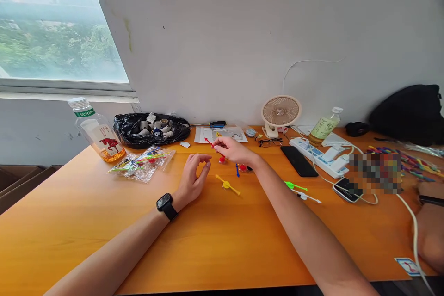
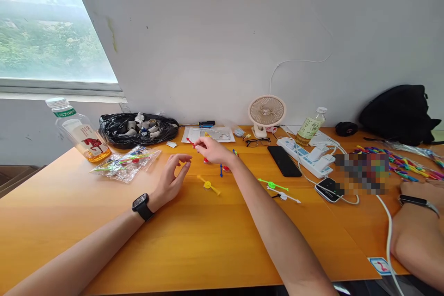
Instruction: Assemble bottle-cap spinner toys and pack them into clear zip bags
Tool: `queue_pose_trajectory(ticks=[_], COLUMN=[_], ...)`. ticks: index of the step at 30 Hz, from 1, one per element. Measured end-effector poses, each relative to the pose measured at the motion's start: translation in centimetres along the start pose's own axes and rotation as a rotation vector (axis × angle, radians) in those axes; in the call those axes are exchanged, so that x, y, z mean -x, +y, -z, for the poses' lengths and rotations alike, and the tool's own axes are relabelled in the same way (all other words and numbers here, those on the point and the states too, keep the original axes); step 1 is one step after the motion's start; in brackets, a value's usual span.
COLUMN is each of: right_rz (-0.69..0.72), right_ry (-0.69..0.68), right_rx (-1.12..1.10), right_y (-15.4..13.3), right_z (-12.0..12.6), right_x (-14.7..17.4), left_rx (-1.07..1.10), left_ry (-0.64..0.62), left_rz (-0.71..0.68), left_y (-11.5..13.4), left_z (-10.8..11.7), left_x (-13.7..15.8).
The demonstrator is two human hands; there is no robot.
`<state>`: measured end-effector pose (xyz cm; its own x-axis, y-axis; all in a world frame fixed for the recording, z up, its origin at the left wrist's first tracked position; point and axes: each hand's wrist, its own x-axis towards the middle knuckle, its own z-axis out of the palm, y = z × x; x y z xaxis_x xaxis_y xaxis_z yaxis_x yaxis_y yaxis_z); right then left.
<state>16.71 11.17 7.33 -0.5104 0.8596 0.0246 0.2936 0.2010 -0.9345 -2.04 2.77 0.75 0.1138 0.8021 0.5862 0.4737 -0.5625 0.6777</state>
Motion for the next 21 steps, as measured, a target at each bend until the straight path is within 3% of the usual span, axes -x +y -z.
queue_pose_trajectory(ticks=[9,13,16,21], right_rz=[0.066,0.107,0.153,0.202], right_ry=[-0.078,-0.005,0.065,0.156], right_rx=[-0.064,-0.051,0.084,0.261], right_y=[-1.2,-0.6,-0.2,-0.2], right_z=[0.4,0.2,0.6,1.6], right_x=[0.6,0.1,-0.5,-1.3], left_rx=[-0.114,-0.252,-0.23,-0.202], left_ry=[0.043,0.048,-0.081,-0.461], left_rz=[-0.054,-0.231,-0.484,-0.743], left_y=[0.2,1.7,4.2,9.9], left_z=[0.3,0.5,-0.2,-3.1], left_x=[-0.1,0.4,1.3,2.8])
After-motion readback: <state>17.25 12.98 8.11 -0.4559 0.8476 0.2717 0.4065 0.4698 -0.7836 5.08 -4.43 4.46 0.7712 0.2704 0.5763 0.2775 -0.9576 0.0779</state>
